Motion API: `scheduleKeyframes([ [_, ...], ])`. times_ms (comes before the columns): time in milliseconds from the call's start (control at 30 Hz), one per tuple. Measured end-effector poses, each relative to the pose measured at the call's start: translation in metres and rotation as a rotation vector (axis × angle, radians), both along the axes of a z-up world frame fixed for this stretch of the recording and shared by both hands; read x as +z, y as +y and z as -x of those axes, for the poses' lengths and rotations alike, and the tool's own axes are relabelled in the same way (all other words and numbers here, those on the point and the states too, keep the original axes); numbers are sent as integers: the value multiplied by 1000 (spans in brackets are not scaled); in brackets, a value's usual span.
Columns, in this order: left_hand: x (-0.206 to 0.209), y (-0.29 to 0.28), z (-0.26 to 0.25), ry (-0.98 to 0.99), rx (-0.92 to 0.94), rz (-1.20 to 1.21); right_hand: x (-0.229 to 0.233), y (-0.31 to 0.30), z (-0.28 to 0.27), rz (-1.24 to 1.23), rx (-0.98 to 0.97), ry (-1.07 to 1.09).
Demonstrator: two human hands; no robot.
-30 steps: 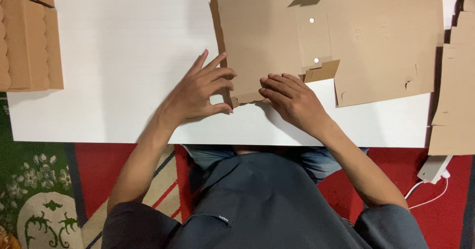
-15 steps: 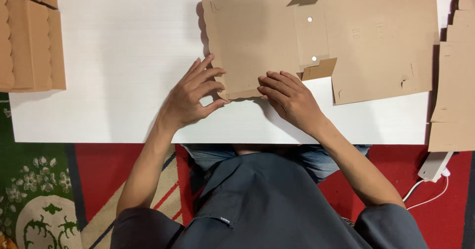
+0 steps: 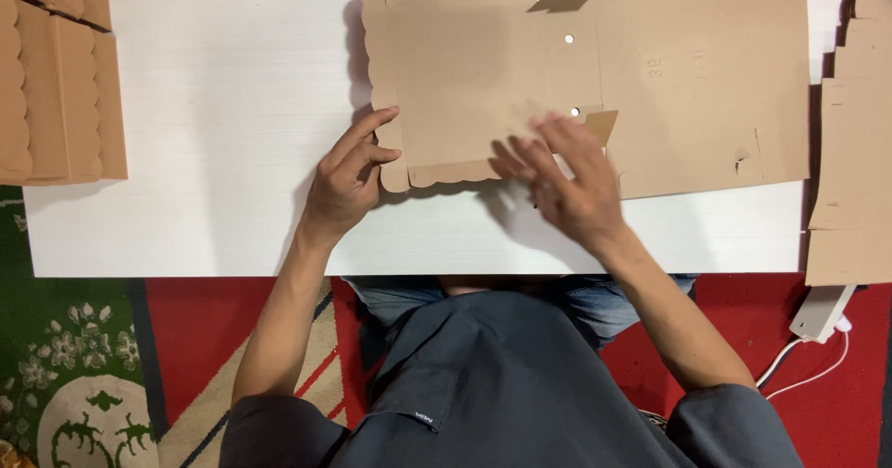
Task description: Folding flat cardboard sheets into boxes
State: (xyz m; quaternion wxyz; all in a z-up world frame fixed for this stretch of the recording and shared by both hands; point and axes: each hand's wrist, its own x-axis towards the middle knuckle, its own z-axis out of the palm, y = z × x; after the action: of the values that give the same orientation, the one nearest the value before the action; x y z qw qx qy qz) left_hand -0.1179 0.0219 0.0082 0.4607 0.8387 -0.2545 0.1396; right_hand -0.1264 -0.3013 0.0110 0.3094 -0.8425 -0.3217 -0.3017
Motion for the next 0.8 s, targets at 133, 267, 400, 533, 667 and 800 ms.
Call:
scheduleKeyframes([
  [133,5,-1,-1,16,67,37,5,-32,-9,189,-170,-23],
  [267,4,-1,-3,21,122,50,-7,-48,1,160,-143,131],
  [400,7,-4,-4,31,133,59,-2,-42,7,131,-138,284],
  [533,20,-11,-3,47,134,82,-1,-40,-6,196,-118,265],
  [667,21,-14,-4,61,110,151,-13,-49,-35,285,-92,214],
  [800,24,-20,-7,45,101,189,6,-49,-79,386,-31,293],
])
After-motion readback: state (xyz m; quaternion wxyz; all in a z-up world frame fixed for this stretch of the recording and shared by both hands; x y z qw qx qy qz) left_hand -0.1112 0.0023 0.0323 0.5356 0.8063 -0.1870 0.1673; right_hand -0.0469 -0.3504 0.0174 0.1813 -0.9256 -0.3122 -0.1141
